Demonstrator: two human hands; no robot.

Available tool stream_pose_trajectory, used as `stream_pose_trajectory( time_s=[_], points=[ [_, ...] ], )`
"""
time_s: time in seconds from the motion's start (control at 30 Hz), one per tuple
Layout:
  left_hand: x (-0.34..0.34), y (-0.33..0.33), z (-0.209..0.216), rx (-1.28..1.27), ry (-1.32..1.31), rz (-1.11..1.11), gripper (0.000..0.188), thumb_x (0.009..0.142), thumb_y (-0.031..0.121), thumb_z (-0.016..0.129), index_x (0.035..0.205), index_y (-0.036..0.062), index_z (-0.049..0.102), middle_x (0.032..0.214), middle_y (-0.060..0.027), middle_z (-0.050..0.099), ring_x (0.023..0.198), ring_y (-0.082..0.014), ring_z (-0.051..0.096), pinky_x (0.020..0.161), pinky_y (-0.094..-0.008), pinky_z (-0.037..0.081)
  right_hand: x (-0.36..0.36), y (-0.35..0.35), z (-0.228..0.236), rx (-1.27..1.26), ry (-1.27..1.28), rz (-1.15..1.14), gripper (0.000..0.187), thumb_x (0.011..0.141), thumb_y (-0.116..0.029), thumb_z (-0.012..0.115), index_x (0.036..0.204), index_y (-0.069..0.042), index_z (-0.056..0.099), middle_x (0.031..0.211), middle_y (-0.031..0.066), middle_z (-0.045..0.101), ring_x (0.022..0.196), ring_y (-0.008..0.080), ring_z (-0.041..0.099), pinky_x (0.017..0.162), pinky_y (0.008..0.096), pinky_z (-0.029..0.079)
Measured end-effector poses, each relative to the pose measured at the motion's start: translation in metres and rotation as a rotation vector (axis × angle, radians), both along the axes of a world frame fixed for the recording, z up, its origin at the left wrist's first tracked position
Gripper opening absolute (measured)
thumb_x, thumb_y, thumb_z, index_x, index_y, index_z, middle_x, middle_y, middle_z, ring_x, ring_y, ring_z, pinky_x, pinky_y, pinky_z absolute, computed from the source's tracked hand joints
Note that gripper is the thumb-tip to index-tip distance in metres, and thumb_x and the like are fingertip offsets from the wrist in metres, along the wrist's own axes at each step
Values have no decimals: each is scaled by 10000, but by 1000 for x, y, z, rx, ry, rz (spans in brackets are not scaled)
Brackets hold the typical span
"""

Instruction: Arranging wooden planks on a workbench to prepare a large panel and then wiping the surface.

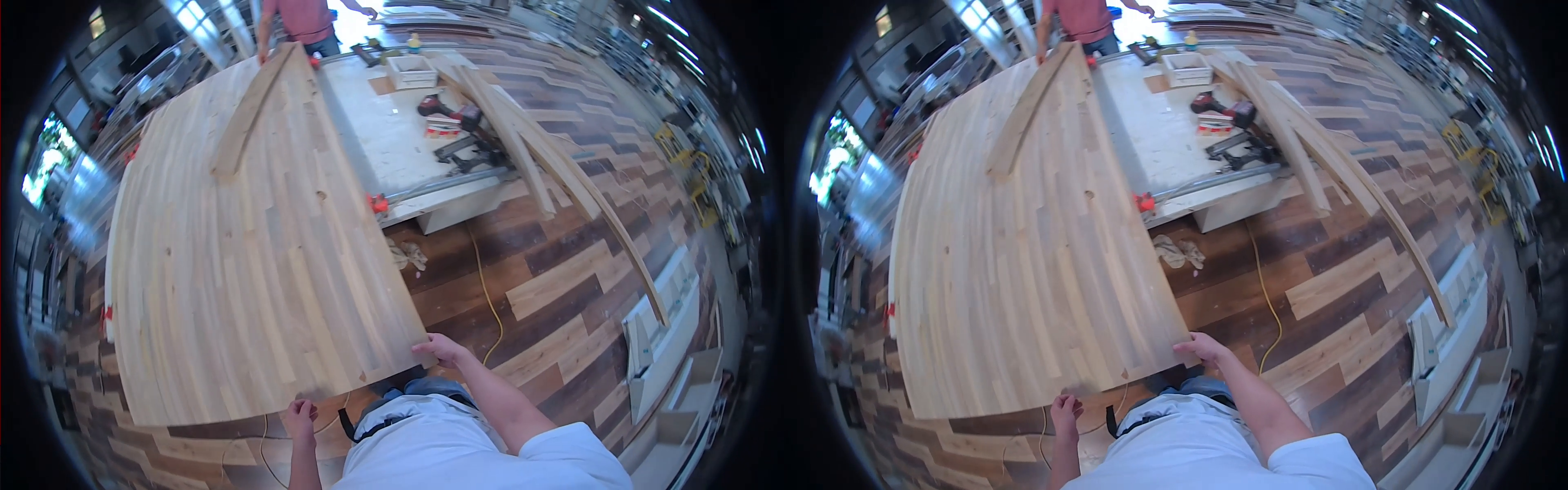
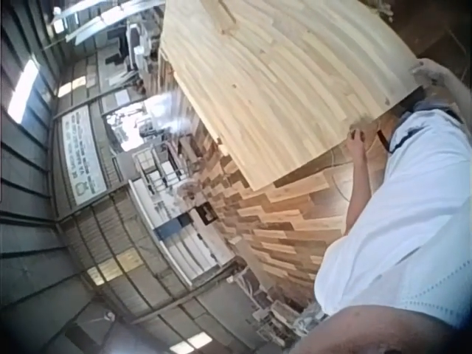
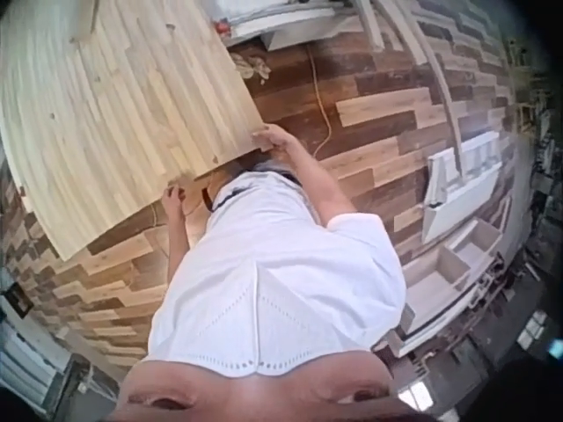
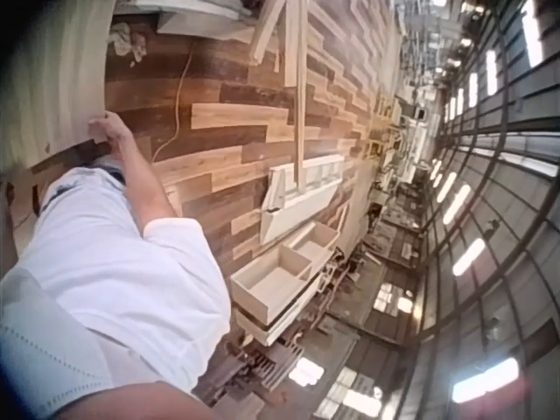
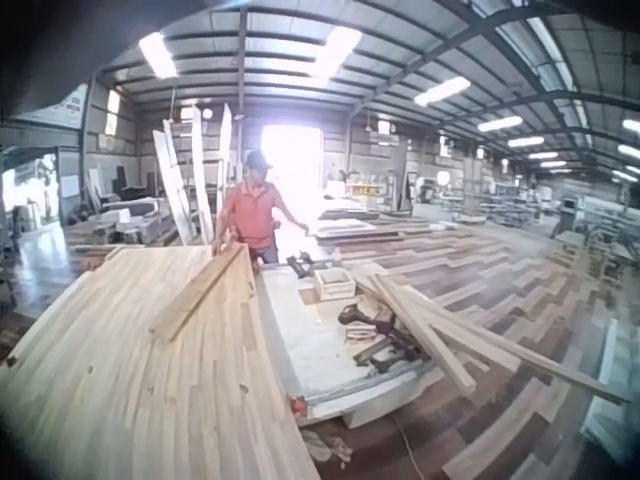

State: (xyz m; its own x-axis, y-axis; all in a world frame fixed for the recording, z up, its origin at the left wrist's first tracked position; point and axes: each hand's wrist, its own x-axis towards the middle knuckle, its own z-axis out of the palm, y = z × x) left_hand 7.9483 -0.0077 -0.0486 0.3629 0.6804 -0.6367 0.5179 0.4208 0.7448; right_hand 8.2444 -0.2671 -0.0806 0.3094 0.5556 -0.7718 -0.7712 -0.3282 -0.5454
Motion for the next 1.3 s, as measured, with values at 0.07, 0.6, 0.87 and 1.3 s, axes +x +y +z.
stream_pose_trajectory(
  time_s=[0.07, 0.6, 0.87, 1.3],
  points=[
    [-6, 1, -5, 12, -24, 49, 102, 882, 137, 568, 945, 58, 554, 832, -39, 587, 759, -133, 599, 659, -258, 502, 0, -9, -3, 51, 36, -139, 427, 813, -229, 650, 1184, -49, 542, 1073, 74, 610, 990, 200, 581, 854, 371, 470],
    [32, -46, -3, 257, 88, 226, 235, 859, 200, 562, 1043, 55, 545, 950, -76, 555, 825, -206, 564, 696, -324, 478, 187, -288, 26, -206, -575, -772, 251, 864, -169, 635, 1070, -27, 618, 820, 19, 595, 687, 76, 550, 577, 204, 480],
    [128, -151, 32, 491, 140, 424, 315, 844, 201, 605, 1024, -57, 600, 1101, -218, 553, 902, -312, 586, 766, -349, 512, 370, -496, 100, -910, -1382, -519, 319, 819, -183, 642, 1068, 14, 607, 963, 141, 618, 862, 246, 604, 779, 335, 490],
    [294, -290, 105, 805, 450, -482, 347, 822, 169, 622, 1103, -31, 591, 1107, -208, 572, 937, -300, 582, 820, -351, 478, 493, -709, -9, -924, -960, -79, 616, 821, -485, 576, 1211, -11, 521, 1013, 193, 627, 933, 318, 611, 824, 376, 469]
  ],
)
